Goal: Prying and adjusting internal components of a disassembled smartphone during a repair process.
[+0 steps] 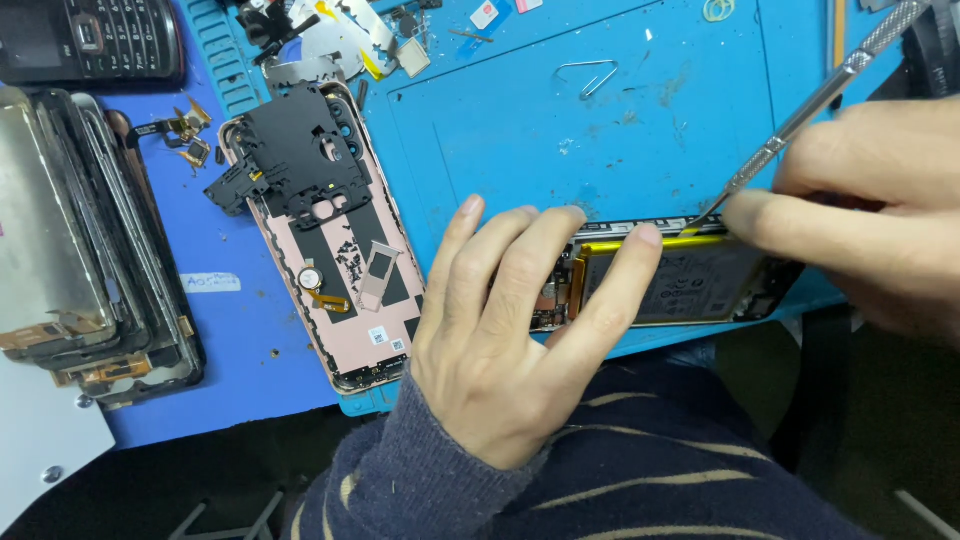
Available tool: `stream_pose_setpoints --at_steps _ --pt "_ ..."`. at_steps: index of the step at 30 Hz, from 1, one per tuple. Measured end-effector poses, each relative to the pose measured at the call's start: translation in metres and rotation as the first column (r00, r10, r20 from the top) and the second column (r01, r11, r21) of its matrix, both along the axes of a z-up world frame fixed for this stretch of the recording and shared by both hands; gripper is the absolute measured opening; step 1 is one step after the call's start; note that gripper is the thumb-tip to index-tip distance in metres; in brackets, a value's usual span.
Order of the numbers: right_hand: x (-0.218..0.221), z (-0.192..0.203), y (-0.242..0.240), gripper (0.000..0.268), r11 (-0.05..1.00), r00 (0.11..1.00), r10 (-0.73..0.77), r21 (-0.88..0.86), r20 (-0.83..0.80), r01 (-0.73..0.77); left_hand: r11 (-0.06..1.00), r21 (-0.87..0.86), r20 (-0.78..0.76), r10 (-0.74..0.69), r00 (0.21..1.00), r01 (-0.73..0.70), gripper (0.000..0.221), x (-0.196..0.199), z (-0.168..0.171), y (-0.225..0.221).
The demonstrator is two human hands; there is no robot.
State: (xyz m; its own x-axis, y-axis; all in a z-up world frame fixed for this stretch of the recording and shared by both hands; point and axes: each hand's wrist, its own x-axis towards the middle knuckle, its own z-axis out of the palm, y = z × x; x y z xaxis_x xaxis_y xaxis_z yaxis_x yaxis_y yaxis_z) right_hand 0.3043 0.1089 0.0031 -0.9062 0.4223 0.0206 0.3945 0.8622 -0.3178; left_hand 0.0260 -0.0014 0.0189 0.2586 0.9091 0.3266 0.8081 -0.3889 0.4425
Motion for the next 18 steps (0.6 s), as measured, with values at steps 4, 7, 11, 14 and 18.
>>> stream_pose_setpoints --at_steps 4,7,11,14,18 --pt "-0.016 0.013 -0.002 0.059 0.99 0.987 0.108 0.073 0.121 -0.117 1.0 -0.01 -0.013 -0.024 1.0 0.024 0.041 -0.002 0.002 0.003" --pt "-0.008 0.011 -0.011 0.055 0.996 0.989 0.007 0.083 0.146 -0.019 0.999 -0.011 -0.007 -0.046 0.999 0.046 0.04 -0.003 0.003 0.003" --pt "-0.012 0.016 -0.022 0.053 0.991 0.992 -0.118 0.061 0.044 0.115 1.0 0.01 -0.014 -0.022 1.0 0.022 0.039 -0.001 0.001 0.0" --pt "-0.02 0.019 -0.023 0.036 0.991 0.992 -0.123 0.04 -0.023 0.124 0.999 0.01 -0.02 -0.034 0.999 0.034 0.039 -0.002 0.001 0.0" --pt "-0.019 0.019 -0.017 0.044 0.988 1.0 -0.01 0.151 -0.014 0.012 0.999 0.006 -0.023 -0.046 0.999 0.046 0.041 -0.003 0.002 0.0"
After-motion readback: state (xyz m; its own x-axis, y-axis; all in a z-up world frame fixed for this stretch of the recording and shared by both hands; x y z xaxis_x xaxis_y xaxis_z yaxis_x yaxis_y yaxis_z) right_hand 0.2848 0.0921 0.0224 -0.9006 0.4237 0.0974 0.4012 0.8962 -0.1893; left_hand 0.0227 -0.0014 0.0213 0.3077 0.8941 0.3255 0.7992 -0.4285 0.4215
